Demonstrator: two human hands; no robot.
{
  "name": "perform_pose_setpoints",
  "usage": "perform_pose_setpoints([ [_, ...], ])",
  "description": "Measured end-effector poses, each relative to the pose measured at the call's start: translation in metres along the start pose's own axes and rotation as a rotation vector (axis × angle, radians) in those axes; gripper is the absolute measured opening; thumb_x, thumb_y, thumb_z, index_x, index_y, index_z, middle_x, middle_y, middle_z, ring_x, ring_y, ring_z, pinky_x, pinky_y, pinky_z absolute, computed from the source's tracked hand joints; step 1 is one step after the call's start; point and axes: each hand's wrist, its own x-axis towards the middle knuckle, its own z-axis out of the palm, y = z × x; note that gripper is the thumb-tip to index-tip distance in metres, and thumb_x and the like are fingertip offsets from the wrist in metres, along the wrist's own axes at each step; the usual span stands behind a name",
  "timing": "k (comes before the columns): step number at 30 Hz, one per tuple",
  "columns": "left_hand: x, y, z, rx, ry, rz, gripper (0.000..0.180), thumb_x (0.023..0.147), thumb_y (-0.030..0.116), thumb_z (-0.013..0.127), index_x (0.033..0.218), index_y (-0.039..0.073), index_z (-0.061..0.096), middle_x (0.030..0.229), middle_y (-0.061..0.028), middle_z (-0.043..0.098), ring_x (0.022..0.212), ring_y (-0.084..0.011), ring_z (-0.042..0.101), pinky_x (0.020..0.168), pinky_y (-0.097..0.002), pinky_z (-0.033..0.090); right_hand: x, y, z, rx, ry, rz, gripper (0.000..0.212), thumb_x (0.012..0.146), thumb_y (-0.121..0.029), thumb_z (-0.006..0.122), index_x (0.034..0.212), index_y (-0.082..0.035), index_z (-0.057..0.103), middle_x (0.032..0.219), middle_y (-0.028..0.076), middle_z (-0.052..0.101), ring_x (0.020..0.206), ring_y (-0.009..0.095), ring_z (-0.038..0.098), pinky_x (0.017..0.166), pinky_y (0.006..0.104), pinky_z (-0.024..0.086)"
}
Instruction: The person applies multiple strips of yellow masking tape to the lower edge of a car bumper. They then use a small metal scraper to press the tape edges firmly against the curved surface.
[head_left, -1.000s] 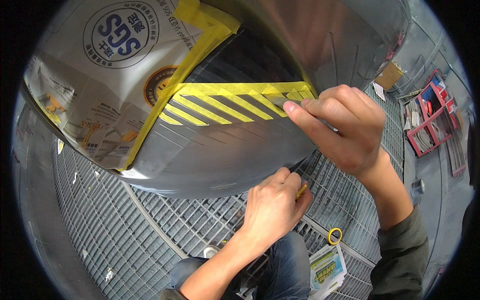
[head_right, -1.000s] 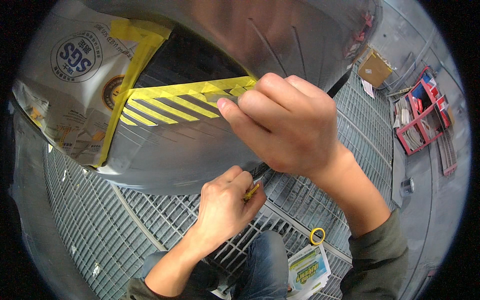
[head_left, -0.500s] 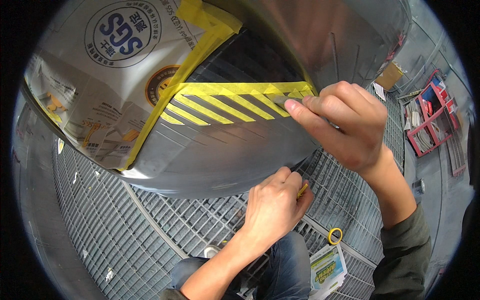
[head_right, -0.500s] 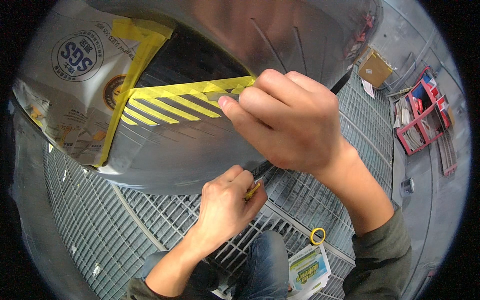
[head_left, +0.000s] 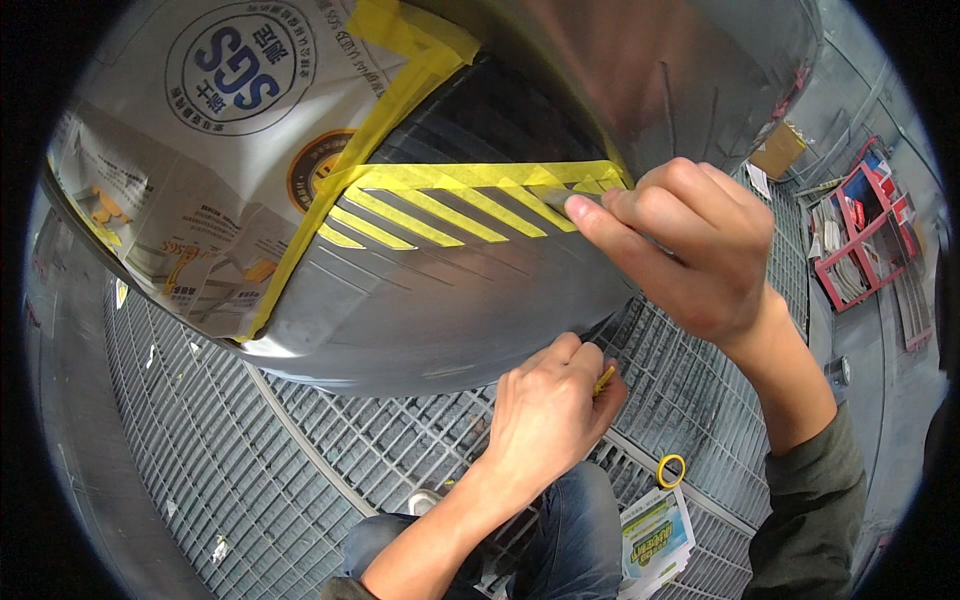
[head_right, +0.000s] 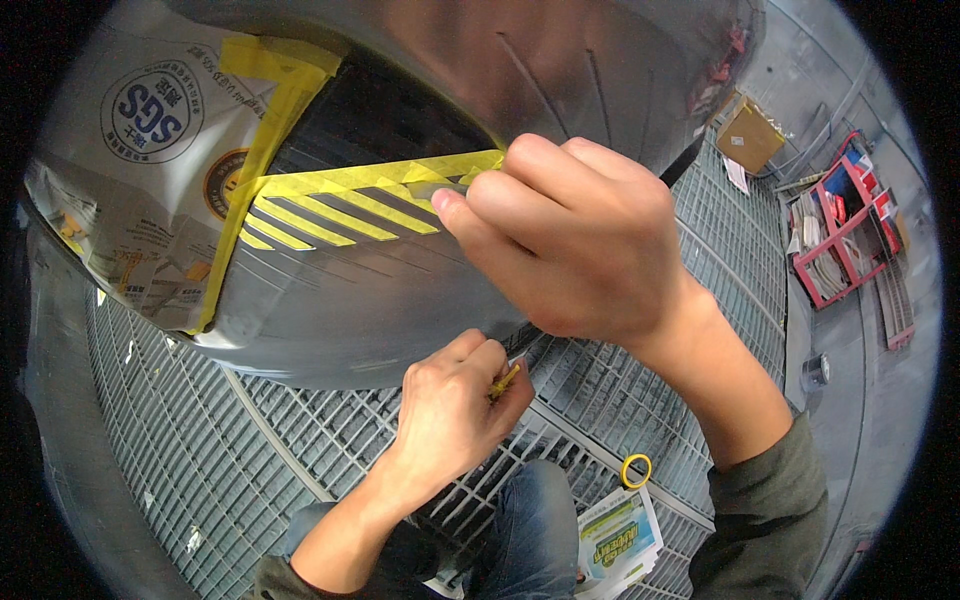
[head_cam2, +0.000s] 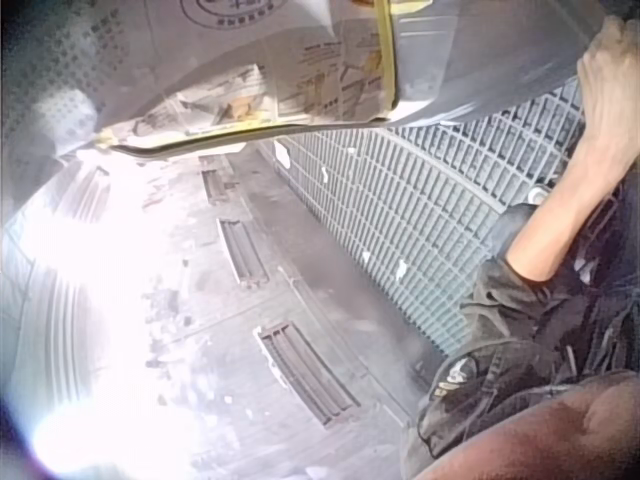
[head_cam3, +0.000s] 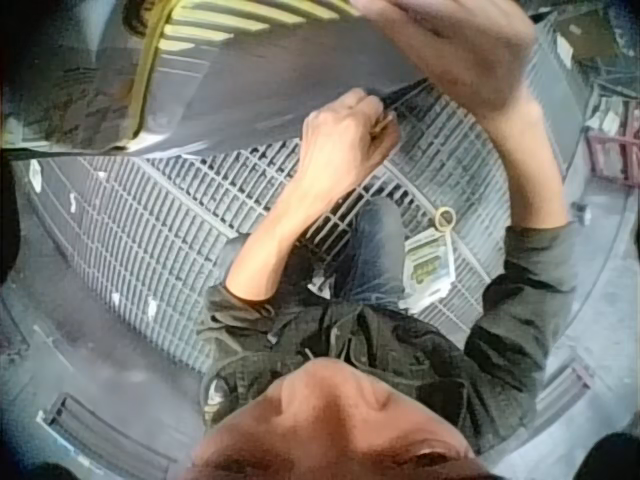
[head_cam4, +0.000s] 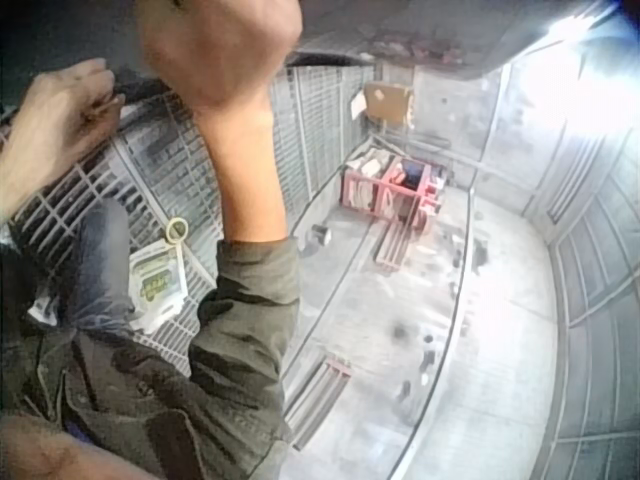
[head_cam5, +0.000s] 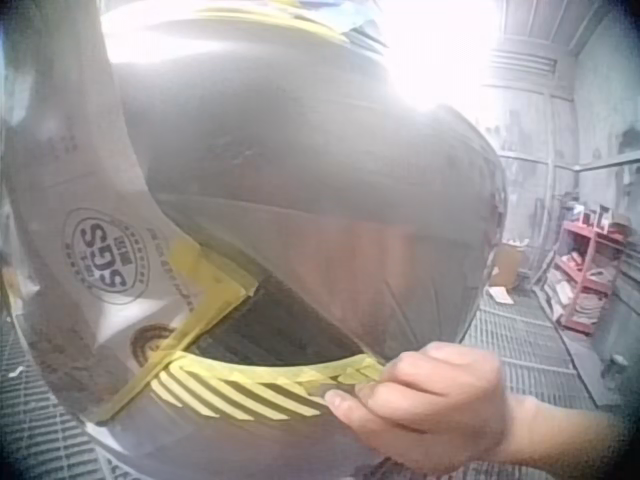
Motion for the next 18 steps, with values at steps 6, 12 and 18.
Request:
perform_pose_setpoints([
  [6,0.0002,0.0013,0.0000,0.014,-0.001,0.005,0.027,0.089,0.011,0.078,0.075,0.001,0.058,0.076,-0.0159,0.059,0.064,-0.0416,0.063,0.058,-0.0495,0.052,0.0016,-0.0053,-0.0032,-0.017,-0.053,0.012,0.036,0.077,-0.016,0.074,0.111,-0.007,0.081,0.083,0.001,0.062,0.068,0.017,0.056,0.055,0.0320,0.040],
  [12,-0.0004,0.0010,-0.0019,0.018,0.010,0.008,0.027,0.088,0.011,0.078,0.074,0.001,0.057,0.076,-0.0163,0.059,0.063,-0.0418,0.063,0.058,-0.0497,0.052,0.0032,-0.0082,-0.0038,-0.014,-0.054,0.042,0.018,0.079,-0.016,0.074,0.095,-0.007,0.076,0.079,0.001,0.055,0.069,0.018,0.054,0.055,0.0326,0.040],
  [18,-0.0001,0.0008,-0.0014,0.021,0.009,0.007,0.026,0.088,0.011,0.078,0.075,0.001,0.057,0.077,-0.0168,0.059,0.064,-0.0422,0.064,0.058,-0.0503,0.052,0.0028,-0.0092,-0.0063,-0.004,-0.097,0.044,0.037,0.077,-0.013,0.076,0.113,-0.007,0.080,0.079,0.000,0.058,0.066,0.018,0.053,0.054,0.0330,0.038],
])
